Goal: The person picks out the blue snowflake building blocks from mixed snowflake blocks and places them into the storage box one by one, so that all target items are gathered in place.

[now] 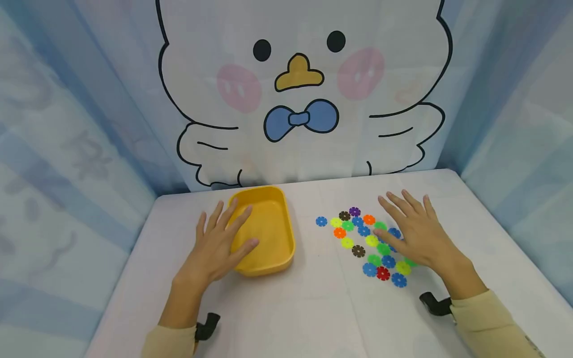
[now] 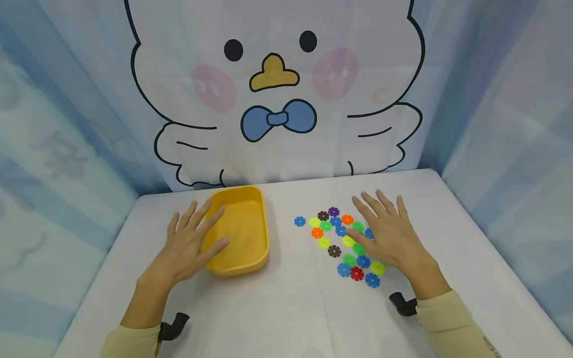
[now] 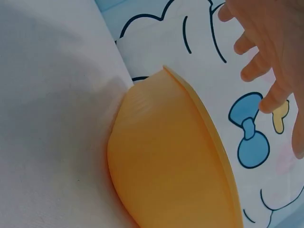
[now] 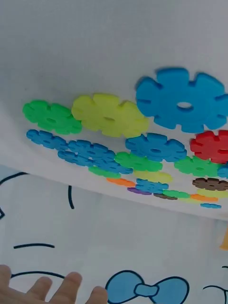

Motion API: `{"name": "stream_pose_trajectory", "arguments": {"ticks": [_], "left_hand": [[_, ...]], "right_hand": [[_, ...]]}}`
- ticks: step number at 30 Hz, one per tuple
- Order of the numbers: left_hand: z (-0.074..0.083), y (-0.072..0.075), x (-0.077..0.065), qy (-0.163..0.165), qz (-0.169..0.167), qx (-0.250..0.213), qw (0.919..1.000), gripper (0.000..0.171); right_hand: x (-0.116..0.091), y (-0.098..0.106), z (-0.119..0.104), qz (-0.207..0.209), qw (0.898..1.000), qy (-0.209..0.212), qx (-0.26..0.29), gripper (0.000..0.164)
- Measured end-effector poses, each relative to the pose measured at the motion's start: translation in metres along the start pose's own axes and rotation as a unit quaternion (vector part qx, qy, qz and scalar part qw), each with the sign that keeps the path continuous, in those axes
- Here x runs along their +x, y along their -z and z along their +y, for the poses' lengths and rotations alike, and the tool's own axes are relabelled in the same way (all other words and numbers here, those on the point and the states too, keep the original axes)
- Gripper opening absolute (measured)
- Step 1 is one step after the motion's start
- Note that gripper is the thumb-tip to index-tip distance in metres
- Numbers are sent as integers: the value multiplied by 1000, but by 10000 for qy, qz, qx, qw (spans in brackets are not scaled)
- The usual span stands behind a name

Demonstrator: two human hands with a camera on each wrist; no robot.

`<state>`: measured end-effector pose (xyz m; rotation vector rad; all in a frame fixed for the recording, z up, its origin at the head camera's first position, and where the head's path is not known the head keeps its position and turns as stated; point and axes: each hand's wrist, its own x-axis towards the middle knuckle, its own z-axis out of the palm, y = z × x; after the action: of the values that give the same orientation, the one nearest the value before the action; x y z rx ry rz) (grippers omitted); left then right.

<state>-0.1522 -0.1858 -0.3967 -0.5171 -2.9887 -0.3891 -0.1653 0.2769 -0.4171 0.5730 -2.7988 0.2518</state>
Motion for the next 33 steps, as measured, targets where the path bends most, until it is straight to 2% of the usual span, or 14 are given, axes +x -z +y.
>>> {"name": "stream_pose_trajectory", "arguments": {"ticks": [4,8,13,18,21,23,26,29,33], "left_hand": [[-6,-1,-8,124,-53,-464,9988,75],[-11,-2,-18,296,-130,-1066,9938,82],[-14,-6,-22,338,-322,-1553,9868,95],[-17,-7,-24,575,-409,-1595,9847,112],[-20,-8,-28,657,-463,-1788,9806,122],[-23,-10,-29,588,-504,-2059,9755,126],[-26,-17,-29,404,-551,-2661,9615,134],[-28,-22,-27,388,-640,-3137,9466,141],[-31,-28,-26,579,-821,-3261,9400,147]], "right_hand": [[3,-8,6,-99,9973,66,731,75],[5,-16,9,-382,9894,-142,1395,73],[-3,-21,20,-581,9824,-557,1687,72],[-4,-28,30,-674,9774,-633,1903,68],[-4,-30,34,-786,9740,-647,2022,65],[-7,-30,36,-835,9727,-700,2049,64],[-14,-29,42,-845,9706,-839,2093,62],[-23,-28,50,-696,9703,-882,2142,59],[-33,-27,59,-529,9724,-772,2139,56]]}}
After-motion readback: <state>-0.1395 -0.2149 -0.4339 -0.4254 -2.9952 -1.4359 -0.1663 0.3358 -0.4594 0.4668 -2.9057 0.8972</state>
